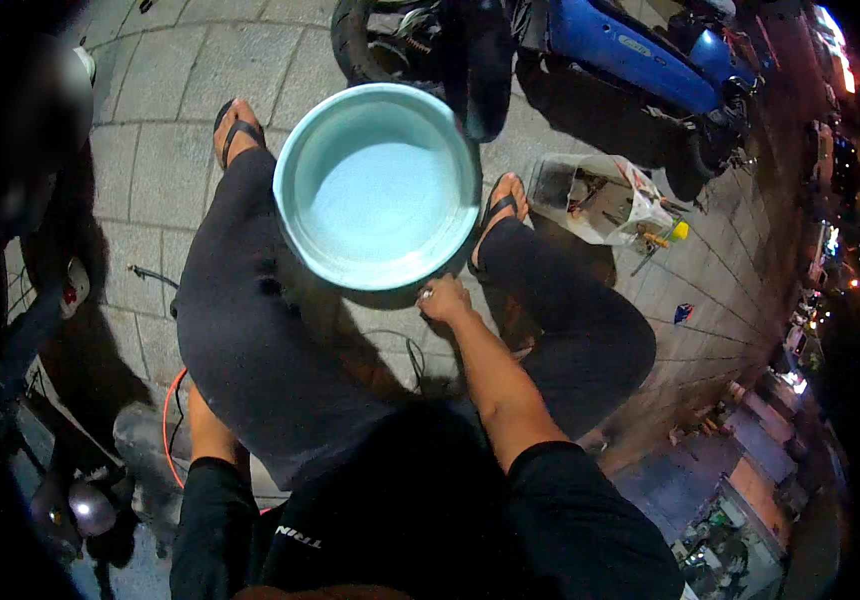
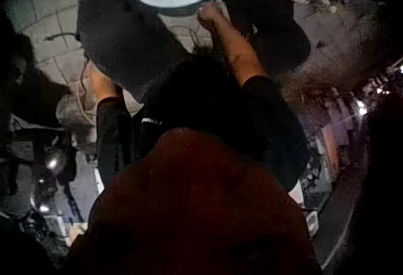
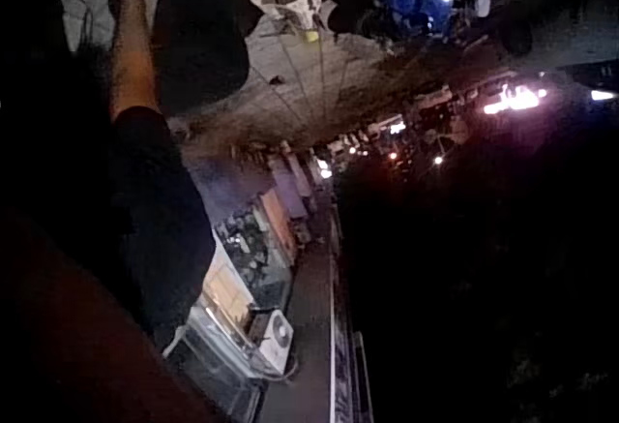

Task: The person sits on the ground and works on a scooter tire, applying glue from a yellow bottle to the inner tube. They then use a small orange tool to apply a sealant or patch to the tube before placing it back into the tire.

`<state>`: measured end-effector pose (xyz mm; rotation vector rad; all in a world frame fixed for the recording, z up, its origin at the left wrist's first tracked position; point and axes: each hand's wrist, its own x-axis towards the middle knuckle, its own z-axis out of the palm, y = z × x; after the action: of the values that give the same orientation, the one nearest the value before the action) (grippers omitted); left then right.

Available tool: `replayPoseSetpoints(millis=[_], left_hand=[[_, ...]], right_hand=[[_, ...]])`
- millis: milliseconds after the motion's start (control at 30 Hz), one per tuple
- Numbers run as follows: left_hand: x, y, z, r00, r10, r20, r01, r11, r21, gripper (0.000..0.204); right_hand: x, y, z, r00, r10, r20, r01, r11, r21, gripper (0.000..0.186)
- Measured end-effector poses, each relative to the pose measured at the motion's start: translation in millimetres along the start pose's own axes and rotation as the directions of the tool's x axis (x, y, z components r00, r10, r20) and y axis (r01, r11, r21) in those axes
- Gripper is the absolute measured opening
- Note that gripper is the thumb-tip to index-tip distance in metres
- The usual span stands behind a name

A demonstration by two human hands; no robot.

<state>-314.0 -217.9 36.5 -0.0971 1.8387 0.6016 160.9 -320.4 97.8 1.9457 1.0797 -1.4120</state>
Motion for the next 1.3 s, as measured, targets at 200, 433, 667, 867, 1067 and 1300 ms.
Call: replayPoseSetpoints(millis=[200, 433, 667, 867, 1067, 1300], left_hand=[[-13.9, -19.7, -5.7, 0.999, -0.012, 0.036, 0.009, 0.998, 0.069, 0.031], [-43.4, 65.3, -12.0, 0.930, 0.356, 0.097, -0.365, 0.924, 0.115, 0.035], [-303.6, 213.6, 93.7, 0.324, 0.928, 0.182, -0.917, 0.355, -0.181, 0.048], [-443.5, 190.7, 209.0, 0.166, 0.472, 0.866, -0.960, 0.279, 0.031, 0.033], [-416.3, 152.1, 262.8, 0.008, 0.334, 0.943, -0.947, 0.305, -0.099, 0.026], [-411.2, 154.6, 281.0, -0.008, 0.283, 0.959, -0.942, 0.318, -0.102, 0.030]], right_hand=[[-7.5, 3.6, -4.1, 0.992, -0.036, -0.118, 0.029, 0.998, -0.061, 0.049], [-52.7, -22.9, -75.0, 0.944, -0.201, 0.261, 0.263, 0.938, -0.226, 0.034], [-191.0, -55.8, -219.1, 0.710, -0.620, -0.334, 0.614, 0.777, -0.137, 0.040], [-254.2, -64.4, -288.8, 0.389, -0.691, -0.609, 0.863, 0.505, -0.022, 0.035], [-257.1, -54.8, -296.3, 0.454, -0.657, -0.602, 0.867, 0.481, 0.129, 0.032], [-242.5, -55.3, -305.9, 0.567, -0.575, -0.590, 0.821, 0.454, 0.346, 0.031]])
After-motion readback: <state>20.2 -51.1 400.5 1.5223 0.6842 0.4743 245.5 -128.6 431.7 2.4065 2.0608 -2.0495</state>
